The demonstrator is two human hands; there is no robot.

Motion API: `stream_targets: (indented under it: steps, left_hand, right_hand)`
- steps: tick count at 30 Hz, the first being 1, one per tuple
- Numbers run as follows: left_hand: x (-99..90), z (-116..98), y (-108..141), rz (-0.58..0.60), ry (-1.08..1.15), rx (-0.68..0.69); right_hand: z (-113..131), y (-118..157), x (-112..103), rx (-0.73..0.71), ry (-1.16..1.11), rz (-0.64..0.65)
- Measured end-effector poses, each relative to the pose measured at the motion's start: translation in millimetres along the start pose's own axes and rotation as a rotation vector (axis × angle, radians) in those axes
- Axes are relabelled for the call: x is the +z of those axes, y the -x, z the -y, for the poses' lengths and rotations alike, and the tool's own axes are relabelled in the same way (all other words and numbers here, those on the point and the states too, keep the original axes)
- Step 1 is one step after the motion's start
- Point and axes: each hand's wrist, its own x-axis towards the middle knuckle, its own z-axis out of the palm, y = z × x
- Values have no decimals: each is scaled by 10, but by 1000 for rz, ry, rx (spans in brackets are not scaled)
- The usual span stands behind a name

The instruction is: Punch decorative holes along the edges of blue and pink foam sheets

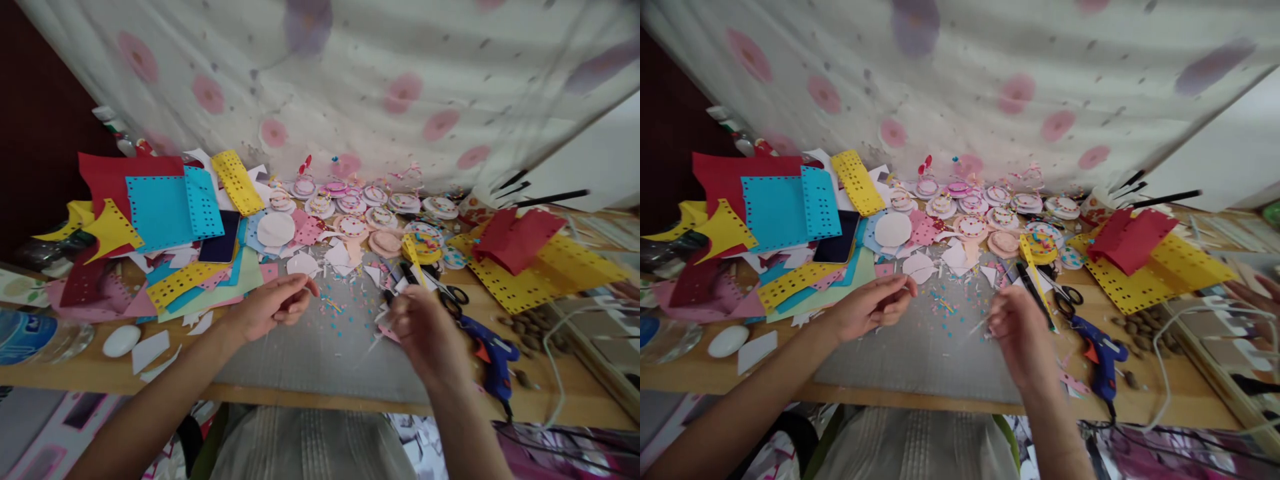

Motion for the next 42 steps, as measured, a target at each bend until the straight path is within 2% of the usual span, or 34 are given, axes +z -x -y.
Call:
stream_targets:
  steps: [1,2,6,9,14,17,24,28,32,34,36,38,42]
  left_hand:
    - [51,4,-31,3,-36,-2]
    - [105,11,-54,8,-75,-13]
    - [266,77,-66,-23,-190,-43]
    - [295,135,-17,-36,-255,-47]
    - [301,174,36,93,-302,-74]
    - [315,172,50,126,-303,-90]
    - [306,121,243,141,-287,-120]
    - [278,120,362,126,-333,-129]
    - [249,190,390,61,-384,-70]
    - [258,228,372,34,-334,-34]
    - [294,250,339,21,-219,-9]
    - [343,256,300,27,-88,-7]
    - [387,254,237,137,114,-99]
  right_hand:
    - [-93,18,133,107,-90,53]
    - [-172,28,248,150,-137,94]
    - [-328,12,494,196,-143,175]
    - [-346,-8,520,215,-117,191]
    - [-339,1,524,281,-135,232]
    - [-299,6,517,295,-172,225]
    - [-209,24,433,140,-184,62]
    - [-188,57,422,83,-187,21]
    - [-157,63,435,44,-195,-9]
    - [-155,73,452,8,-221,-12]
    - [-175,101,479,-13,-233,25]
    - [-216,146,511,-4,-208,120]
    - [-296,209,544,47,-128,343]
